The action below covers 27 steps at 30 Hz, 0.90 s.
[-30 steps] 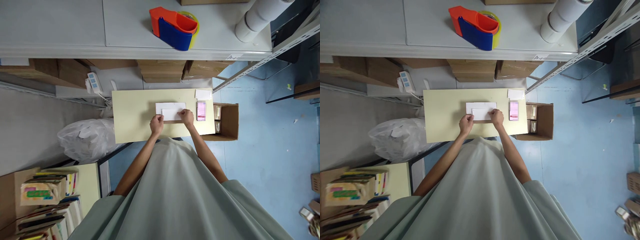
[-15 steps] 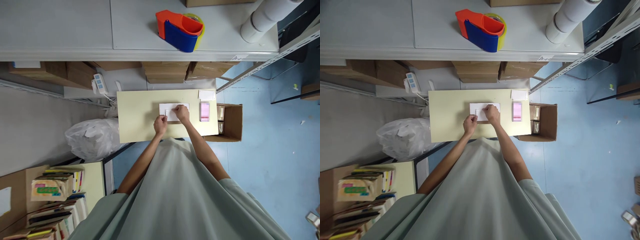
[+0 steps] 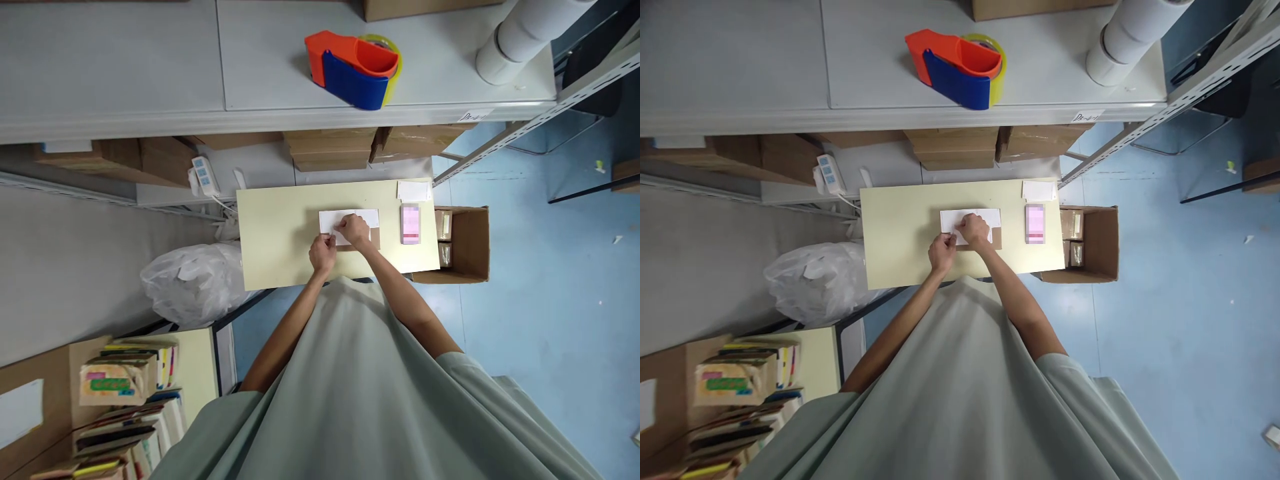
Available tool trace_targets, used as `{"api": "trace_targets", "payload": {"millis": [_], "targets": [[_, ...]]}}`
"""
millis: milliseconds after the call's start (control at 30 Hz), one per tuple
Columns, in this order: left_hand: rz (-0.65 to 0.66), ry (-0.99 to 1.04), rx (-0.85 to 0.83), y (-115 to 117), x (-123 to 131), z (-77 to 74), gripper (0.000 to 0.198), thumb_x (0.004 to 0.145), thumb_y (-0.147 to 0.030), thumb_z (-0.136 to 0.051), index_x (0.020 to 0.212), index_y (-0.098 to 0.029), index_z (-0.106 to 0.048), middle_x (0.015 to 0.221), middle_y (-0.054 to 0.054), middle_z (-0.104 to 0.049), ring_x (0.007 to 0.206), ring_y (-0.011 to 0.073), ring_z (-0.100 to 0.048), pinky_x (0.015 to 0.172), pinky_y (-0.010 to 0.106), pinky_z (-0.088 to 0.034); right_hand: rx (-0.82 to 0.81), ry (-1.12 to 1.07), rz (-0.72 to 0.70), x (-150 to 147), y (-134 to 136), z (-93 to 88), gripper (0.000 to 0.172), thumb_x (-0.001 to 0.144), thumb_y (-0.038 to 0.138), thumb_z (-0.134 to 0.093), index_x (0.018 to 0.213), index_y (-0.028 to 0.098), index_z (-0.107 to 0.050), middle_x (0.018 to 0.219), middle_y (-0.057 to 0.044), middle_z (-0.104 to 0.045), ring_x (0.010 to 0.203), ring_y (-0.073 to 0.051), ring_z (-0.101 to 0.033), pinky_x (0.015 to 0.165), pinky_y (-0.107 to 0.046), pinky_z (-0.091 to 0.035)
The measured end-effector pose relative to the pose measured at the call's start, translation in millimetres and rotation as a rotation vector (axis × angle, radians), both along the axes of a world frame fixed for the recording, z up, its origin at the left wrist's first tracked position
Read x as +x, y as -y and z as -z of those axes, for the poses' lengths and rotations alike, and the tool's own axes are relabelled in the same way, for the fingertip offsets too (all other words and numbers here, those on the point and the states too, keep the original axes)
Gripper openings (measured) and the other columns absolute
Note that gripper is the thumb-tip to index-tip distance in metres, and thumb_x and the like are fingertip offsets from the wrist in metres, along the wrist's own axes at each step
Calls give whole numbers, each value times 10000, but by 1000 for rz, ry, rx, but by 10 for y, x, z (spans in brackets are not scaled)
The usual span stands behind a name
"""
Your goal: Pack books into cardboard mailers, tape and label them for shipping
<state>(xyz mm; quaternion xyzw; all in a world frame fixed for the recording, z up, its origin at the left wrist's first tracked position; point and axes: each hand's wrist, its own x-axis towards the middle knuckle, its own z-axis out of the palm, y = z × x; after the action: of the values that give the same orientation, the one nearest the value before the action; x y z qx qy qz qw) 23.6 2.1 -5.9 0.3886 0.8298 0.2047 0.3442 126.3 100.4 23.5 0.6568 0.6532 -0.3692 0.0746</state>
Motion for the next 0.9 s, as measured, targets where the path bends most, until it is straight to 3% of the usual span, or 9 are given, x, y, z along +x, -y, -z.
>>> {"api": "trace_targets", "payload": {"millis": [200,433,600,700,800,900], "targets": [[-14,16,7,-10,-24,-7,160,1018,-345,-655,950,-227,-740,984,82,-822,944,265,-759,886,356,-515,-8,1,21,-140,-122,36,142,989,365,-745,1040,244,-800,1136,-93,-802,1072,-257,-752,906,-340,-578],[-84,106,24,-3,-59,48,110,946,-341,-700,925,-240,-740,919,49,-807,909,235,-774,876,342,-564,6,-24,-21,-82,55,-1,154,1039,348,-675,1081,246,-783,1162,-108,-802,1127,-279,-752,925,-350,-564],[-184,222,30,32,-86,68,240,887,-354,-749,1068,-197,-739,884,37,-777,743,191,-757,724,309,-614,-5,-28,-65,236,331,-11,157,1041,351,-673,1029,247,-790,1139,-114,-812,1082,-278,-763,889,-335,-551],[-257,315,27,42,-119,74,286,832,-324,-801,1066,-169,-745,839,28,-749,681,170,-737,714,314,-630,1,-29,-40,553,442,5,170,1048,362,-668,1001,254,-791,1097,-103,-816,1048,-277,-766,853,-327,-544],[-288,365,9,22,-165,72,330,765,-298,-854,1047,-161,-753,797,13,-731,663,168,-735,731,331,-638,9,-35,37,820,396,24,182,1041,389,-684,964,260,-787,1065,-93,-817,1028,-280,-764,836,-326,-542],[-284,365,-27,-16,-203,52,374,709,-305,-900,1021,-156,-758,750,1,-710,664,185,-743,737,349,-636,0,-53,96,894,204,28,186,1037,392,-686,956,260,-788,1065,-92,-819,1028,-289,-765,843,-335,-550]]}}
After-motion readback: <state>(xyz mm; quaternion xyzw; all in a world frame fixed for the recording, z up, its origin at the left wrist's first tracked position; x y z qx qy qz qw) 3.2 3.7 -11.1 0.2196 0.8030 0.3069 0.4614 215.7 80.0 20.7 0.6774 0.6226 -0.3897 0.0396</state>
